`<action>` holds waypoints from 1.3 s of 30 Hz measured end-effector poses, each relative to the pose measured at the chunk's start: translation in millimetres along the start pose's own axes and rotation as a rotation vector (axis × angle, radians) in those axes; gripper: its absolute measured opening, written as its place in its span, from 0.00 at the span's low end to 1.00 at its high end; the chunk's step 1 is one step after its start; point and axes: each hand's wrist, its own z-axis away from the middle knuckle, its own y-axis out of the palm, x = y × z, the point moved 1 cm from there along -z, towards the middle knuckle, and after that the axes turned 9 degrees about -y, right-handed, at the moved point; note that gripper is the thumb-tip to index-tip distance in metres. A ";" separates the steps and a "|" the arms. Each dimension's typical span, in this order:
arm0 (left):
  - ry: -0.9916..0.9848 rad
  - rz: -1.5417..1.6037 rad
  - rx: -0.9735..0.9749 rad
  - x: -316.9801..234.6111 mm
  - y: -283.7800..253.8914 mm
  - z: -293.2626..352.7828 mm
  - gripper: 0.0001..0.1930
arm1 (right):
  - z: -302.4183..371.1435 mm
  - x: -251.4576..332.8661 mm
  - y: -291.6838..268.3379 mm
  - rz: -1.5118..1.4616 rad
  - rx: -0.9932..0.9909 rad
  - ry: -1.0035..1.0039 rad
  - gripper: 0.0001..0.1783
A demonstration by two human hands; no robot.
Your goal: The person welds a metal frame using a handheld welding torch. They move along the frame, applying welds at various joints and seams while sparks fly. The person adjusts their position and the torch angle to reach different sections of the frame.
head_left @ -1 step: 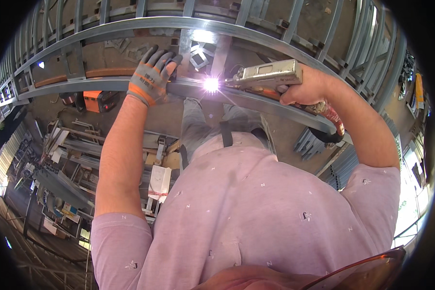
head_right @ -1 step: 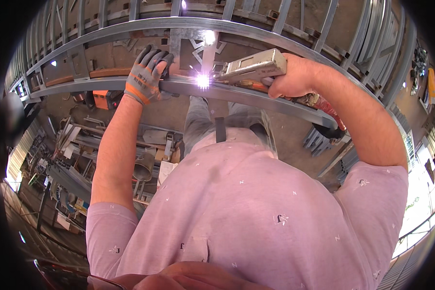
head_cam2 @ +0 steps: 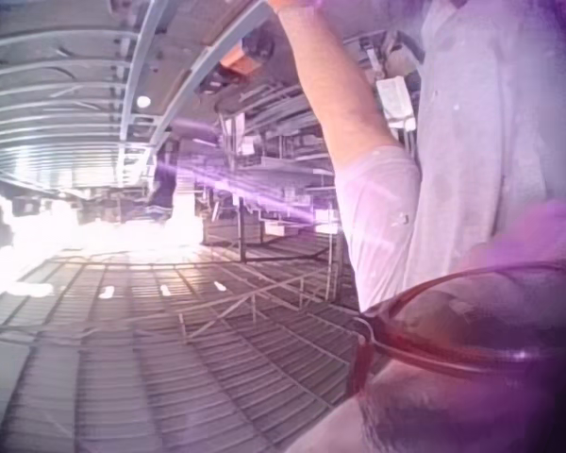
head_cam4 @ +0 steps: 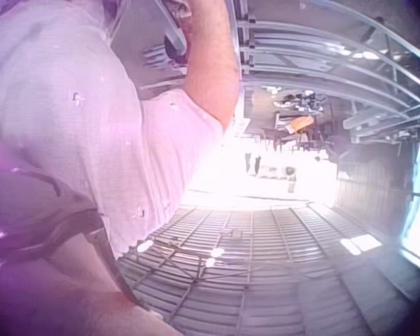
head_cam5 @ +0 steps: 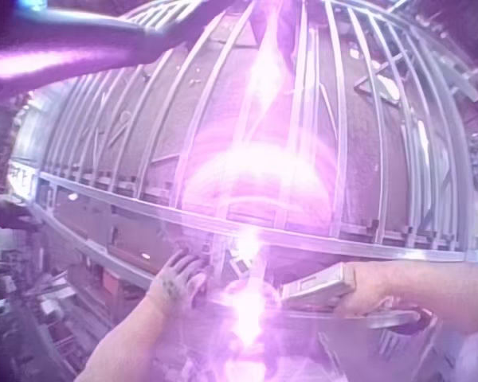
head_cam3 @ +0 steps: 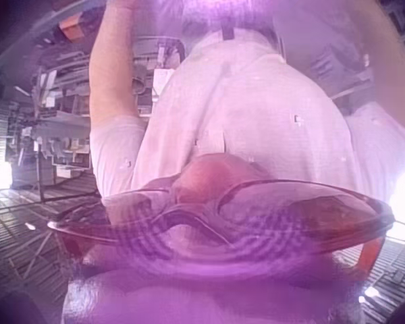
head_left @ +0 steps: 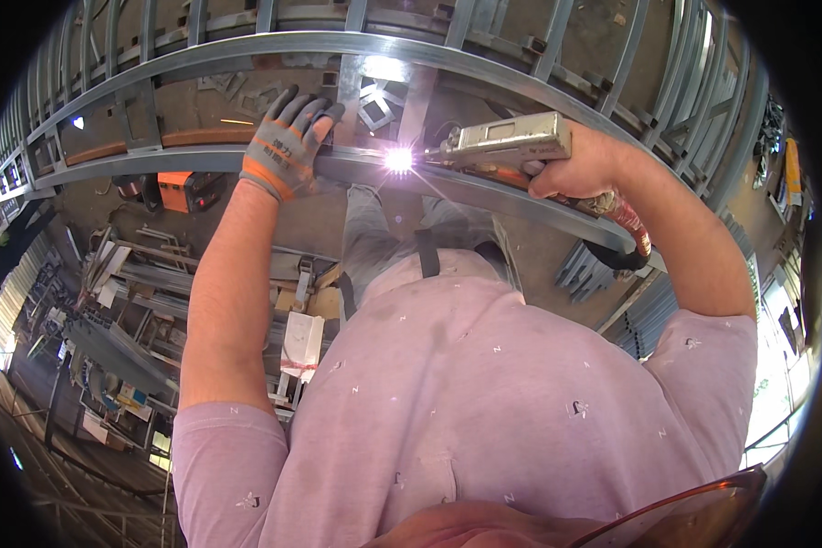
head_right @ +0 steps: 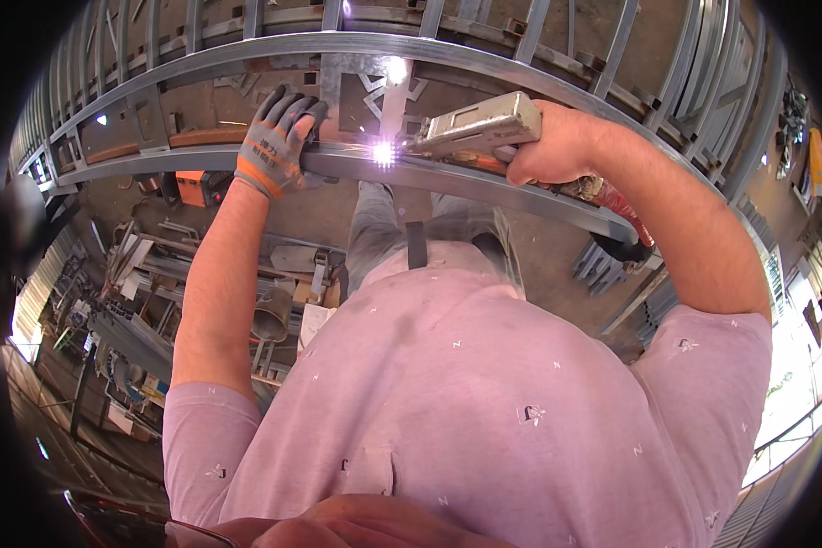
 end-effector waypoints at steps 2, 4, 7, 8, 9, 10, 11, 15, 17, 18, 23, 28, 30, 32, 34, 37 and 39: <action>0.004 0.034 -0.004 1.1 0.9 -0.5 0.50 | -1.0 -1.6 -0.1 0.016 0.003 -0.012 0.36; 0.012 0.056 -0.006 2.5 0.5 0.5 0.48 | -1.1 -2.8 0.7 0.026 -0.002 -0.033 0.37; 0.034 0.055 -0.018 4.1 -0.2 0.3 0.46 | 0.3 -2.3 1.3 0.035 -0.006 -0.035 0.36; 0.040 0.042 -0.027 4.9 1.1 0.3 0.46 | 0.4 2.1 0.6 0.041 0.007 -0.010 0.36; 0.047 0.030 -0.037 5.4 2.4 0.7 0.46 | 0.6 4.4 0.4 0.047 0.020 0.014 0.36; 0.046 0.049 -0.052 5.4 3.6 1.5 0.45 | 0.4 4.2 0.4 0.062 0.024 0.004 0.36; 0.046 0.068 -0.067 4.3 2.9 0.2 0.45 | 0.0 4.1 0.2 0.077 0.026 -0.005 0.36; 0.072 0.061 -0.127 9.2 12.1 1.7 0.43 | 4.3 10.8 0.7 0.056 0.010 0.017 0.35; 0.089 0.015 -0.120 13.0 15.5 1.8 0.43 | 4.1 5.9 1.9 0.045 -0.002 0.009 0.35; 0.097 -0.008 -0.116 13.3 15.8 1.5 0.43 | 4.1 4.2 2.3 0.040 -0.009 0.005 0.35; 0.092 -0.025 -0.130 15.2 18.4 1.5 0.41 | 5.1 4.0 1.2 0.083 0.002 0.045 0.35; 0.056 -0.019 -0.104 10.8 14.5 4.1 0.38 | 10.1 12.3 -0.2 0.058 0.003 0.098 0.35; 0.037 -0.027 -0.071 9.4 11.6 4.0 0.37 | 11.4 13.1 -1.0 0.046 0.010 0.094 0.34; 0.051 0.003 -0.110 7.8 7.7 1.0 0.36 | 10.5 10.6 -1.5 0.051 0.018 0.092 0.34; 0.063 0.011 -0.127 8.2 7.4 0.5 0.36 | 11.1 10.0 -1.4 0.040 0.022 0.095 0.34; 0.060 0.016 -0.122 11.4 10.4 3.5 0.35 | 12.4 11.8 -2.4 0.014 0.025 0.090 0.33; 0.052 0.042 -0.117 10.3 10.5 3.5 0.35 | 12.8 10.4 -2.4 0.010 0.027 0.067 0.33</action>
